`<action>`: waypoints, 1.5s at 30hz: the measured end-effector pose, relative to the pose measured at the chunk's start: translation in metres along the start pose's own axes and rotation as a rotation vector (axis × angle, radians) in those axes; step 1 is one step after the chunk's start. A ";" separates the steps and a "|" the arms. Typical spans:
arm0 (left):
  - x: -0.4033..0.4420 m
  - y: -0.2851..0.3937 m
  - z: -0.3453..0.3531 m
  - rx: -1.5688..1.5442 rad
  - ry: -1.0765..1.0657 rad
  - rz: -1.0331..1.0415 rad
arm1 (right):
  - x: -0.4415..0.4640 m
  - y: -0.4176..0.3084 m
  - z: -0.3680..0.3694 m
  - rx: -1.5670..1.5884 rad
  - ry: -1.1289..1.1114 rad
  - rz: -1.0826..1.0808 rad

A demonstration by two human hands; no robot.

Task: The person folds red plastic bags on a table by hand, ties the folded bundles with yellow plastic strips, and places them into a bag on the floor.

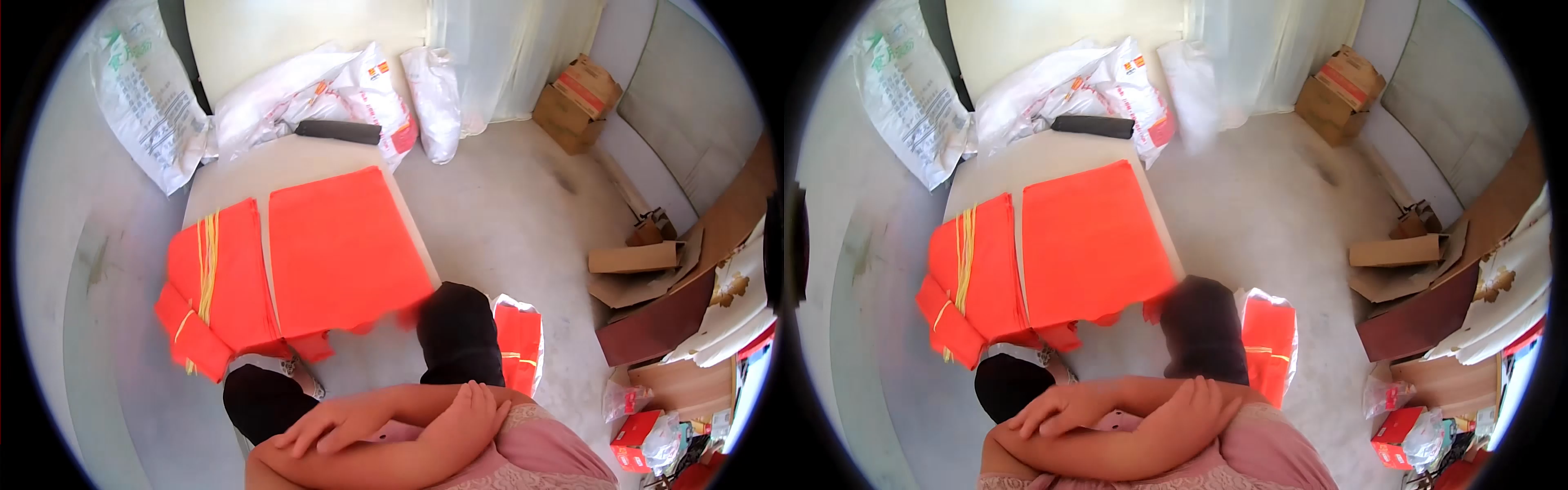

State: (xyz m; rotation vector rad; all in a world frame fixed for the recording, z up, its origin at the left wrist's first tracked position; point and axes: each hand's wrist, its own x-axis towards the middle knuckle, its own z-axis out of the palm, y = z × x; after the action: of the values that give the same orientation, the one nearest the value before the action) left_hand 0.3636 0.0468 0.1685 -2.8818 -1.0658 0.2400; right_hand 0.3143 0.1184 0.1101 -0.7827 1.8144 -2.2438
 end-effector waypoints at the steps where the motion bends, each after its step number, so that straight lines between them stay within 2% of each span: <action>1: -0.001 -0.006 0.003 -0.086 -0.017 0.013 | -0.004 -0.001 -0.006 0.100 0.113 0.051; 2: -0.003 -0.014 0.008 -0.181 -0.008 0.035 | -0.015 -0.006 -0.014 0.209 0.322 0.111; 3: -0.006 -0.030 0.023 -0.246 0.174 0.062 | -0.026 -0.010 -0.022 0.323 0.539 0.145; 5: -0.015 -0.066 0.055 -0.354 0.540 0.128 | -0.046 0.024 -0.053 0.221 0.947 0.121; 7: -0.026 -0.110 0.076 -0.335 0.398 -0.014 | -0.075 0.060 -0.087 -0.109 1.297 0.195; 9: -0.053 -0.151 0.099 -0.378 0.320 -0.227 | -0.125 0.068 -0.118 0.132 1.203 0.165; 11: -0.083 -0.187 0.134 -0.441 0.277 -0.542 | -0.128 0.054 -0.139 -0.527 1.288 0.518; 12: -0.094 -0.203 0.155 -0.451 0.239 -0.711 | -0.128 0.049 -0.148 -0.818 1.269 0.661; 15: -0.121 -0.247 0.196 -0.444 0.152 -1.009 | -0.127 0.042 -0.175 -1.588 1.112 1.061; 17: -0.129 -0.272 0.211 -0.403 0.115 -1.138 | -0.132 0.052 -0.200 -1.492 1.069 1.069; 20: -0.135 -0.295 0.239 -0.388 0.221 -1.137 | -0.133 0.066 -0.228 -1.388 0.965 1.117; 24: -0.132 -0.311 0.257 -0.508 0.157 -1.129 | -0.124 0.063 -0.247 -1.332 0.913 1.138; 30: -0.137 -0.323 0.249 -0.556 0.148 -1.086 | -0.113 0.046 -0.251 -1.305 0.899 1.221; 33: -0.137 -0.326 0.244 -0.587 0.149 -1.086 | -0.111 0.046 -0.257 -1.427 0.886 1.073; 39: -0.132 -0.330 0.232 -0.612 0.127 -1.110 | -0.108 0.044 -0.266 -1.276 0.773 1.198; 45: -0.131 -0.331 0.237 -0.566 0.139 -1.111 | -0.115 0.060 -0.275 -1.363 0.783 1.174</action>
State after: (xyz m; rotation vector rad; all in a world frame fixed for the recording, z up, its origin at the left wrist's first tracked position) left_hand 0.0135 0.2132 -0.0127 -2.0709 -2.7522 -0.3676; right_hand 0.2676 0.3910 -0.0173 1.0882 2.7905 -0.3499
